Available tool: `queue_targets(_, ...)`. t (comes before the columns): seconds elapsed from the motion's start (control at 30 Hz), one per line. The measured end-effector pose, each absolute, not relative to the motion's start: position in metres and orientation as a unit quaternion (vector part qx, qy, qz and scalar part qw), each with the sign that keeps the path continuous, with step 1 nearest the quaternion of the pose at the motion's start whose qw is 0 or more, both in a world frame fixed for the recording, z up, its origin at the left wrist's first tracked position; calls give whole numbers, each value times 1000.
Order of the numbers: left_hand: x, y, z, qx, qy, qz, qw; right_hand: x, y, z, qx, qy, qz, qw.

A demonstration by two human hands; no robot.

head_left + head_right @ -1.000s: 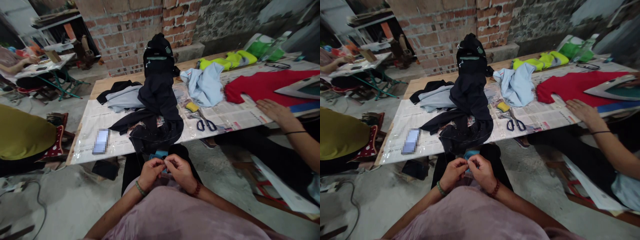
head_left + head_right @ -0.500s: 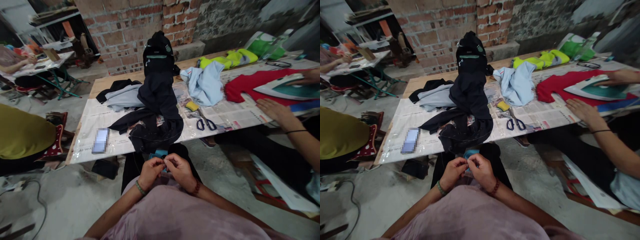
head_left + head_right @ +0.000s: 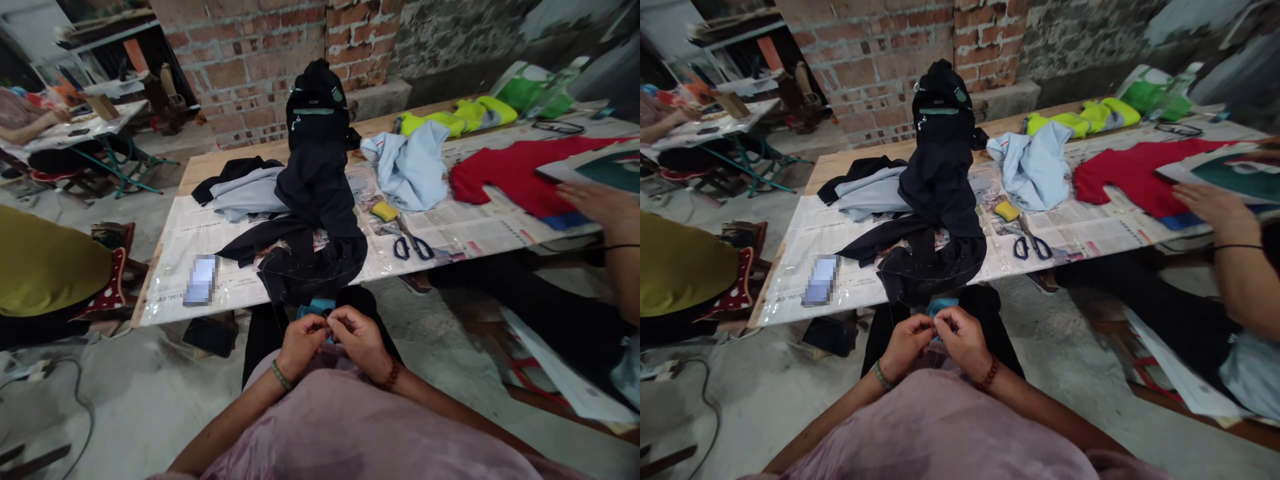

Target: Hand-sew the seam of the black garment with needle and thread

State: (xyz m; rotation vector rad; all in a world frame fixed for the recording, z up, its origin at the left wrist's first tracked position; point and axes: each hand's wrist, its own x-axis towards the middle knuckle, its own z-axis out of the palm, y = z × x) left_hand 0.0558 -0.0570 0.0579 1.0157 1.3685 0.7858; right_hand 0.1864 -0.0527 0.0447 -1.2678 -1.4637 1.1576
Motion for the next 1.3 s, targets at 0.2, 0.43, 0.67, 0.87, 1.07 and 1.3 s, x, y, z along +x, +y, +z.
queue_targets(0.2,57,-57,58,441,591,345,580,187,-53,43,-506,-585,465,431)
queue_targets(0.43,57,-58,59,467,597,345,553,186,-52,42,-500,-583,469,436)
queue_targets(0.67,54,-59,58,492,594,340,538,185,-50,45,-495,-600,452,437)
queue_targets(0.87,40,-50,69,484,595,371,524,189,-51,49,-500,-646,410,405)
queue_targets(1.07,41,-43,82,541,581,359,490,194,-50,49,-443,-767,281,369)
queue_targets(1.3,47,-42,83,551,576,343,498,194,-50,45,-435,-788,251,356)
